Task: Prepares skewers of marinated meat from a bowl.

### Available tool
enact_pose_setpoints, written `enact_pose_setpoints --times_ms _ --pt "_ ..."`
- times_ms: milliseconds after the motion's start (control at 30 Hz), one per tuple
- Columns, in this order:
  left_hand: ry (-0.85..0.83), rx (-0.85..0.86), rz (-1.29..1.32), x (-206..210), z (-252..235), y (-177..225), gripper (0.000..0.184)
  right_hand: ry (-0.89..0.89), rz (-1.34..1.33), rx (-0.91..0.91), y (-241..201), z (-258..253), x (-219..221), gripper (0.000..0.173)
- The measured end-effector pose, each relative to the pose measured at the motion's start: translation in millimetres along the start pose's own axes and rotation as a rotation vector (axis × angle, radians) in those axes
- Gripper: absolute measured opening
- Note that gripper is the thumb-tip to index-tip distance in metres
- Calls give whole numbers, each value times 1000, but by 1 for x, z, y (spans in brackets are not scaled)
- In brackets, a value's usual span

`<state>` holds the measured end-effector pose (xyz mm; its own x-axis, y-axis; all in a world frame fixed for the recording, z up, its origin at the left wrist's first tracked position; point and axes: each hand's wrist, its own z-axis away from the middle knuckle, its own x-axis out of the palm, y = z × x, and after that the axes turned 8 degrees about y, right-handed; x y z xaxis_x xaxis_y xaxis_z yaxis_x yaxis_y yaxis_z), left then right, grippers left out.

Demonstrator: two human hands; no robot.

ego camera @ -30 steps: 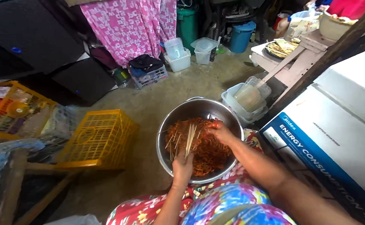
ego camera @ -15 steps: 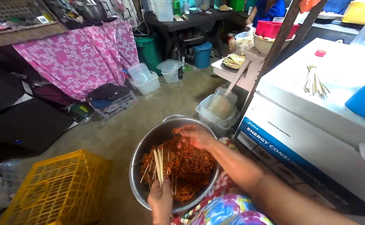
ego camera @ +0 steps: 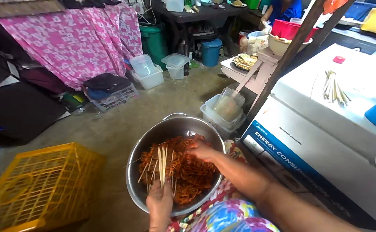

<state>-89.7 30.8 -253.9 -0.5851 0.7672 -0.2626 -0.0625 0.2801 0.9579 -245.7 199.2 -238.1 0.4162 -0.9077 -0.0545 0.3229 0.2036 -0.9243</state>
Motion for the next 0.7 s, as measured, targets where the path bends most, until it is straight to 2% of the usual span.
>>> enact_pose_setpoints --times_ms 67,133,333,467,700 --pt "-25 -13 -19 0 0 0 14 -21 104 -48 2 2 1 25" --pt "-64 -23 -42 0 -1 -1 15 -40 87 -61 1 3 2 26" --pt "-179 -13 -175 -2 -4 -2 19 75 -274 60 -8 4 7 17" --pt "-215 -45 -206 -2 -5 -2 16 102 -430 69 -6 -1 5 19" --pt "-223 -26 -197 -2 -4 0 15 143 -369 43 -3 -3 5 19"
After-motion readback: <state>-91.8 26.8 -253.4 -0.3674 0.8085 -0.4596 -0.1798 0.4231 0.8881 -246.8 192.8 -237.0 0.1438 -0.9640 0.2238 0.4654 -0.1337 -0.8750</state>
